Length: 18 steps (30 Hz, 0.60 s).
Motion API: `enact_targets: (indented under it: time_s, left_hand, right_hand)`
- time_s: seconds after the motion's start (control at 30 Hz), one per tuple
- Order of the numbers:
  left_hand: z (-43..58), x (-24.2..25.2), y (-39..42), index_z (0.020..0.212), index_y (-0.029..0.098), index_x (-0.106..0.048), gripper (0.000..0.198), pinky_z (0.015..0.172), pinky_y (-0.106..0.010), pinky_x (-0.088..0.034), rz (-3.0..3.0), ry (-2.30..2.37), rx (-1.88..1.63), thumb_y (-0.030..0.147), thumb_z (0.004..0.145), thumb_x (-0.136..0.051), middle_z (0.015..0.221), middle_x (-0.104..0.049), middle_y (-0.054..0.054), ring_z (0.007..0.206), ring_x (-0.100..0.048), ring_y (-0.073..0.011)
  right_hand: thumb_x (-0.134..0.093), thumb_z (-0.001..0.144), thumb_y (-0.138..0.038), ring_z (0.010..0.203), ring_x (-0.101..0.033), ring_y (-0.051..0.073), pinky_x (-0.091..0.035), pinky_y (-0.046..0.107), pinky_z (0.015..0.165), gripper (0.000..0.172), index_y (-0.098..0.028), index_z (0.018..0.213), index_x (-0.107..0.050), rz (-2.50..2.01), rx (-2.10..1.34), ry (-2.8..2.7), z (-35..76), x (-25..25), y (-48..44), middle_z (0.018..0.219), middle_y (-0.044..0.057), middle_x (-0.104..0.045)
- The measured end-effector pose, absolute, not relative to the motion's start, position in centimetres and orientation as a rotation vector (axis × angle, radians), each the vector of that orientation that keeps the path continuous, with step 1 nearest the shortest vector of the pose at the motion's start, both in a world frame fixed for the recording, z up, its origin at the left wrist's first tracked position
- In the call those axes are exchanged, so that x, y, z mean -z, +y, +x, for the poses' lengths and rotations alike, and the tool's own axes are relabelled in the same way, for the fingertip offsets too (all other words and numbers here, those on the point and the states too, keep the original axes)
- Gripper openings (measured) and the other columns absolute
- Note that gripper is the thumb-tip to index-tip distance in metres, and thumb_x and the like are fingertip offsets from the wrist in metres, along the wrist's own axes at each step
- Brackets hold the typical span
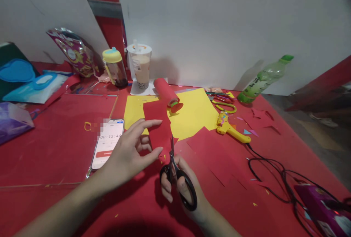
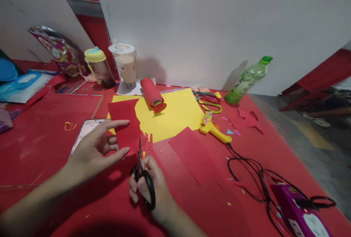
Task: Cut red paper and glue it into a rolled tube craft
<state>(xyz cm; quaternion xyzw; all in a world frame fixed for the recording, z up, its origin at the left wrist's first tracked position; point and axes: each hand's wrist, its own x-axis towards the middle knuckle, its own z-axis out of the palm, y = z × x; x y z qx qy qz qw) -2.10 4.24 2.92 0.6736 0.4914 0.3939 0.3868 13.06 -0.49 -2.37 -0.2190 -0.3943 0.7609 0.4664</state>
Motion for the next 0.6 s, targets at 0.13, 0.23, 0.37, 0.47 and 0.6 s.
enact_targets:
  time_s: [0.13,0.23,0.37,0.47,0.6]
  left_hand:
    - [-2.26,-3.00,4.27,0.112,0.025,-0.046,0.042,0.048,-0.015,-0.044,1.647,1.239,-0.985,0.019,0.073,-0.058,0.095,-0.043,-0.001,0.052,-0.040,-0.0008]
    - [-2.30,-3.05,4.21,0.113,0.025,-0.045,0.043,0.048,-0.014,-0.043,1.586,1.242,-0.957,0.021,0.073,-0.059,0.090,-0.042,0.000,0.051,-0.040,-0.0005]
    - [-2.26,-3.07,4.18,0.115,0.025,-0.043,0.044,0.048,-0.013,-0.041,1.522,1.232,-0.940,0.022,0.073,-0.059,0.075,-0.038,0.004,0.050,-0.038,-0.0010]
    - [-2.19,-3.08,4.21,0.115,0.025,-0.043,0.045,0.048,-0.013,-0.041,1.500,1.232,-0.937,0.023,0.073,-0.059,0.070,-0.034,0.006,0.049,-0.037,-0.0016]
    - [-2.13,-3.26,4.24,0.114,0.024,-0.044,0.045,0.047,-0.013,-0.040,1.496,1.237,-0.928,0.020,0.072,-0.059,0.069,-0.032,0.006,0.049,-0.036,-0.0019]
  right_hand:
    - [-0.054,0.073,-0.054,0.039,-0.032,0.002,-0.027,0.015,0.041,0.040,-0.022,0.075,-0.030,-0.534,-1.882,-0.945,12.99,2.35,-0.50,0.057,-0.008,-0.041]
    - [-0.055,0.072,-0.055,0.039,-0.032,0.002,-0.028,0.015,0.040,0.041,-0.022,0.075,-0.030,-0.541,-1.891,-0.933,13.02,2.21,-0.57,0.057,-0.009,-0.041]
    - [-0.055,0.072,-0.055,0.038,-0.033,0.002,-0.028,0.015,0.039,0.041,-0.022,0.075,-0.030,-0.564,-1.892,-0.929,13.02,2.06,-0.66,0.056,-0.009,-0.041]
    - [-0.055,0.070,-0.056,0.037,-0.033,0.002,-0.028,0.015,0.038,0.043,-0.023,0.074,-0.029,-0.594,-1.899,-0.925,13.01,2.01,-0.66,0.055,-0.009,-0.041]
    - [-0.057,0.068,-0.057,0.035,-0.032,0.002,-0.028,0.015,0.037,0.046,-0.023,0.072,-0.028,-0.615,-1.910,-0.907,13.03,2.05,-0.67,0.053,-0.009,-0.041]
